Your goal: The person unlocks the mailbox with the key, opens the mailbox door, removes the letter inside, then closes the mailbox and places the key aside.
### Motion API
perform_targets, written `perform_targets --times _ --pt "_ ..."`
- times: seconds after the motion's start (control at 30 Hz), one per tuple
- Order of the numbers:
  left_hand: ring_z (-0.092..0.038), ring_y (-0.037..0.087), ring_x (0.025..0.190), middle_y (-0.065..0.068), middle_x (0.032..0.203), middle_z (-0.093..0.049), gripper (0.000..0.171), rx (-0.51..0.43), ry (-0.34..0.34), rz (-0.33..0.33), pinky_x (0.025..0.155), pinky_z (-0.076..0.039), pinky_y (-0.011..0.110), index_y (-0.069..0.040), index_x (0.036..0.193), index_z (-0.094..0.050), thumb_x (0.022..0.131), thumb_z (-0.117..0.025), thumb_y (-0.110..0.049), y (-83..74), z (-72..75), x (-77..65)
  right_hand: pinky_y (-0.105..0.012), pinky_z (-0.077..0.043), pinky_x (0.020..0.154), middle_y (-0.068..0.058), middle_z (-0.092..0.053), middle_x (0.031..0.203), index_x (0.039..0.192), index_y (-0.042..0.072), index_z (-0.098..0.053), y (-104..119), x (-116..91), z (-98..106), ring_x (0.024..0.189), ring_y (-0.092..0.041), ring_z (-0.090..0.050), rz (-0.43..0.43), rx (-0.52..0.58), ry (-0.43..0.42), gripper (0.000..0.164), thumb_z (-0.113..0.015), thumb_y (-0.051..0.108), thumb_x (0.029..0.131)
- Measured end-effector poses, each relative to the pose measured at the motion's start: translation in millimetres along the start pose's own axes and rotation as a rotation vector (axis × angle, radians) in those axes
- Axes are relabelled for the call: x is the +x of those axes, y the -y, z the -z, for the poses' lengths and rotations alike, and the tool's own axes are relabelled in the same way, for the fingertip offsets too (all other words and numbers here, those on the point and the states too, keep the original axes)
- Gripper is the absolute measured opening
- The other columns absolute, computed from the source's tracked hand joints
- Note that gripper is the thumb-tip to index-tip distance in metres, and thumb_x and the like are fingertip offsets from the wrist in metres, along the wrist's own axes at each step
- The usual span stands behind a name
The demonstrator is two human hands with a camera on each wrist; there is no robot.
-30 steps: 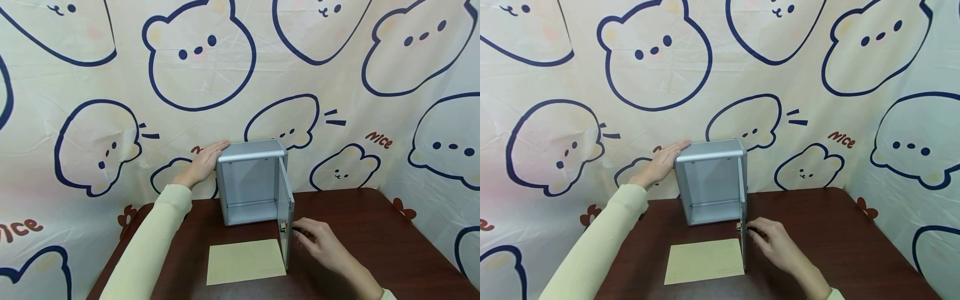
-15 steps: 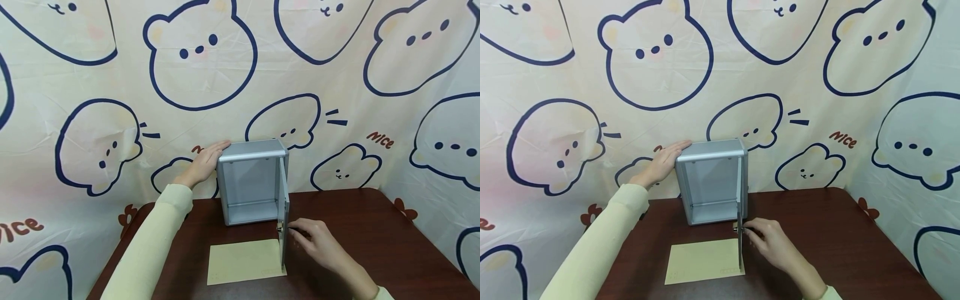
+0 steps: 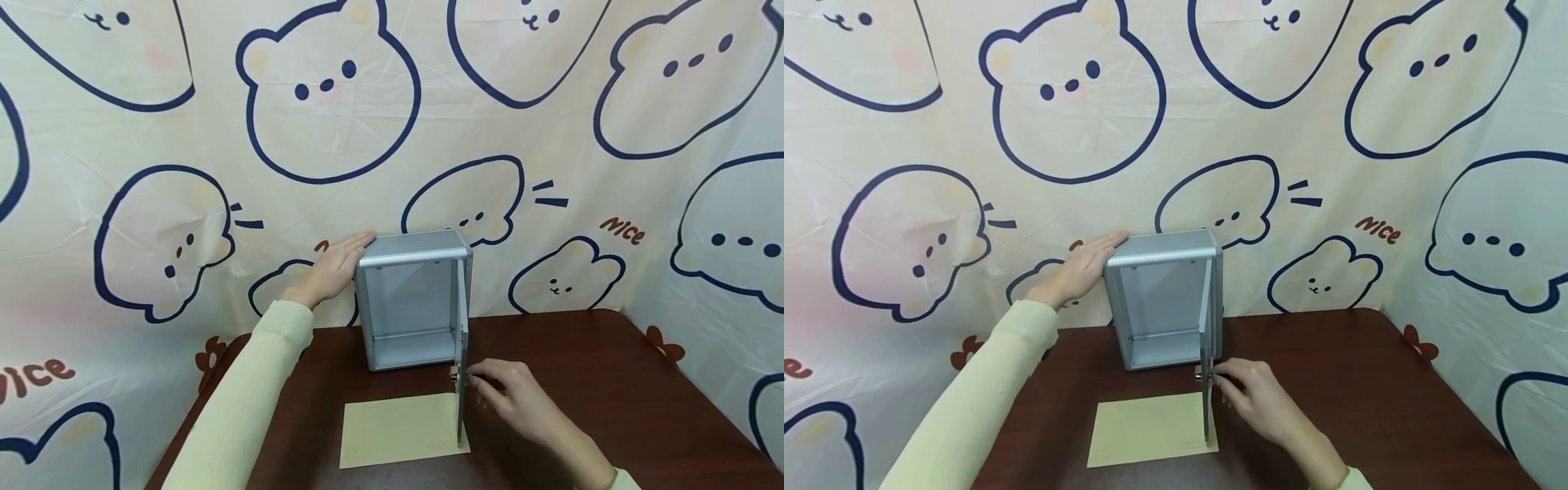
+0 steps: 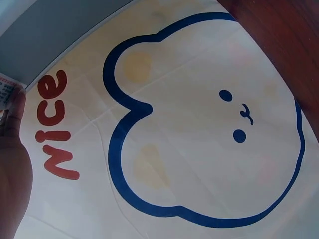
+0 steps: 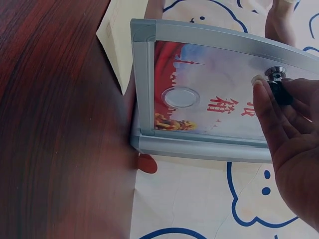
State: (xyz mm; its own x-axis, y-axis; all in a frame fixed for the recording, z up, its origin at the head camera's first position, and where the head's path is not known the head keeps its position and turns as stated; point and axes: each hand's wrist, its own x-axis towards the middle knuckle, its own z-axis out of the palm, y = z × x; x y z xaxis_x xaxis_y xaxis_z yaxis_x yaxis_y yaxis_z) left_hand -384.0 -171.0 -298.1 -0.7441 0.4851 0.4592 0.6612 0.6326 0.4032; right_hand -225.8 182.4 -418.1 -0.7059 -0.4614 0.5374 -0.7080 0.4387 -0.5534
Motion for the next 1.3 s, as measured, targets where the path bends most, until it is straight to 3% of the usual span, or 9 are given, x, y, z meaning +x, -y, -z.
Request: perform_targets --times 0.4,1.0,1.3 --pt "-0.03 0.016 0.152 -0.003 0.163 -0.037 0.053 0.016 0.009 0.016 0.125 -0.025 0.04 -0.014 0.158 -0.041 0.112 -0.025 -0.033 1.1 0.3 -0.2 -0.026 -0.058 0.057 -0.005 -0.073 0.095 0.107 0.011 -0.073 2.3 3.5 -1.0 0.065 -0.007 -0.066 -0.097 0.082 0.062 0.014 -0.063 0.003 0.1" --pt "-0.032 0.017 0.151 -0.001 0.162 -0.039 0.052 0.03 -0.012 -0.001 0.124 -0.026 0.04 -0.012 0.157 -0.042 0.111 -0.025 -0.03 0.7 0.8 1.3 -0.028 -0.059 0.058 -0.01 -0.074 0.093 0.108 0.009 -0.073 2.8 7.5 -4.8 0.065 -0.008 -0.067 -0.089 0.112 0.074 0.013 -0.062 0.006 0.101" --pt "-0.032 0.018 0.152 0.0 0.162 -0.039 0.051 0.033 -0.014 -0.013 0.125 -0.026 0.04 -0.011 0.157 -0.043 0.112 -0.027 -0.029 2.5 0.8 0.6 -0.03 -0.06 0.058 0.002 -0.072 0.087 0.107 0.009 -0.074 3.4 10.4 -10.2 0.062 -0.013 -0.068 -0.067 0.101 0.07 0.013 -0.063 0.005 0.101"
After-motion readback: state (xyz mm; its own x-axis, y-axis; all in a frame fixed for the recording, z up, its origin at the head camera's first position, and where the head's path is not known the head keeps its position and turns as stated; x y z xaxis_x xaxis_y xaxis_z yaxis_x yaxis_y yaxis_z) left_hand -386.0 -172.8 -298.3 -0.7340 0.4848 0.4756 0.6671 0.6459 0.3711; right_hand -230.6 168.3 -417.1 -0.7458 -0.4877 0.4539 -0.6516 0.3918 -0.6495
